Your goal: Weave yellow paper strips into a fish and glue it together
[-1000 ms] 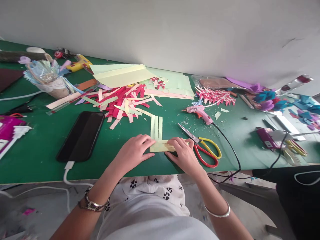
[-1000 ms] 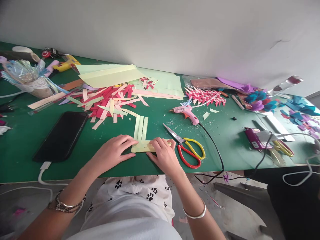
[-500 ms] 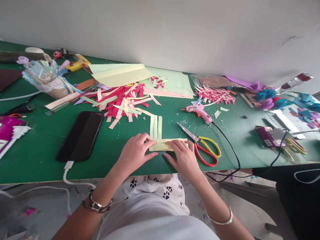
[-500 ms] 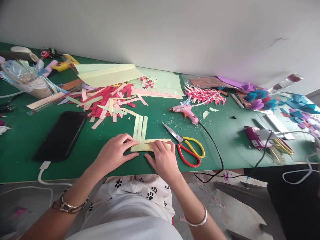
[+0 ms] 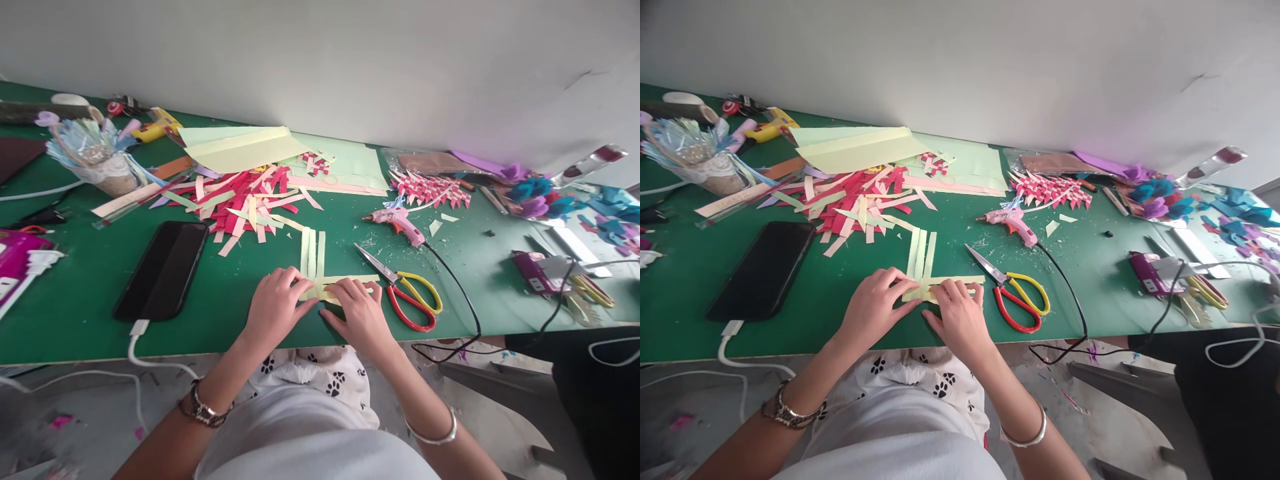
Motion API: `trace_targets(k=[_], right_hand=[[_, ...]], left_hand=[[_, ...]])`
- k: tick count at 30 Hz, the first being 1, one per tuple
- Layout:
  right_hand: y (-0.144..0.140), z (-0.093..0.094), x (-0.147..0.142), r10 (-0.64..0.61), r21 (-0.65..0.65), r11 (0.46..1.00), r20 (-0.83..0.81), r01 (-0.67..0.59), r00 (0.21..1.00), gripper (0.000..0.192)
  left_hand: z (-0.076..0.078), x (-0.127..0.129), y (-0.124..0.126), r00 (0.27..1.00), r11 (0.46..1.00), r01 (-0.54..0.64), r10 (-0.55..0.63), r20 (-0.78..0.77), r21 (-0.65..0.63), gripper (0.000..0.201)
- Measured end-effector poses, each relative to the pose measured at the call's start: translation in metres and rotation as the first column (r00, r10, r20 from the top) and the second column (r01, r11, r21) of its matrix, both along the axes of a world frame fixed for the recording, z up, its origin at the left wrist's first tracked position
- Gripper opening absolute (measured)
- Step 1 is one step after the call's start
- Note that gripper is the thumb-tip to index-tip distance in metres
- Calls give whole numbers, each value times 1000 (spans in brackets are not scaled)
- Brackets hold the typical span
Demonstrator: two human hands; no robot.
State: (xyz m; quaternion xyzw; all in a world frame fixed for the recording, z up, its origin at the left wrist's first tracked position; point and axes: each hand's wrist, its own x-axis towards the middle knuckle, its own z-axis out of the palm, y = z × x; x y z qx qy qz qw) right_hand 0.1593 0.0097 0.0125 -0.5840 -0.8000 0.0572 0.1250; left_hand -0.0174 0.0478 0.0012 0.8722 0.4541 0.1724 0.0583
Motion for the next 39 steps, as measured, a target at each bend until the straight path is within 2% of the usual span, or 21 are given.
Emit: trace_targets(k=[4, 13, 21, 24, 28, 31, 32, 35, 37, 39], right_hand=[[4, -2, -2, -35, 16, 999, 7, 35, 999, 15], [9, -5, 5, 45, 209, 974, 196, -87, 980, 23], [11, -1, 10, -15, 325, 943, 250, -69, 968, 20], [11, 3, 15, 10, 325, 940, 264, -99, 964, 21], [9, 9, 18, 71, 251, 960, 205, -122, 976, 22], [10, 12, 18, 100, 82, 991, 16, -101, 995, 9], [10, 13, 17, 86, -3, 996, -63, -87, 994, 5], [13, 12, 16, -49, -237, 971, -249, -12, 967, 18], [14, 9, 16, -138, -304, 952, -314, 39, 939, 24], [16, 7, 15, -187, -318, 946, -353, 70, 917, 27]], left_hand=[[0, 0, 0, 1000, 1000, 5, -5, -4, -12, 24], [1, -3, 0, 1000, 1000, 11, -11, 21, -25, 24], [-3, -3, 1, 999, 1000, 25, -25, 29, -10, 23], [-4, -3, 1, 999, 1000, 23, -22, 37, -19, 23], [-4, -4, 1, 999, 1000, 20, -20, 40, -9, 22], [-5, -4, 1, 999, 1000, 24, -24, 42, 3, 24], [-5, -4, 1, 999, 1000, 26, -26, 44, 3, 24], [-5, -5, 1, 998, 1000, 28, -28, 50, -4, 25], [-5, -5, 1, 998, 999, 31, -31, 51, -8, 24], [-4, -5, 0, 998, 999, 31, -30, 48, -10, 22]])
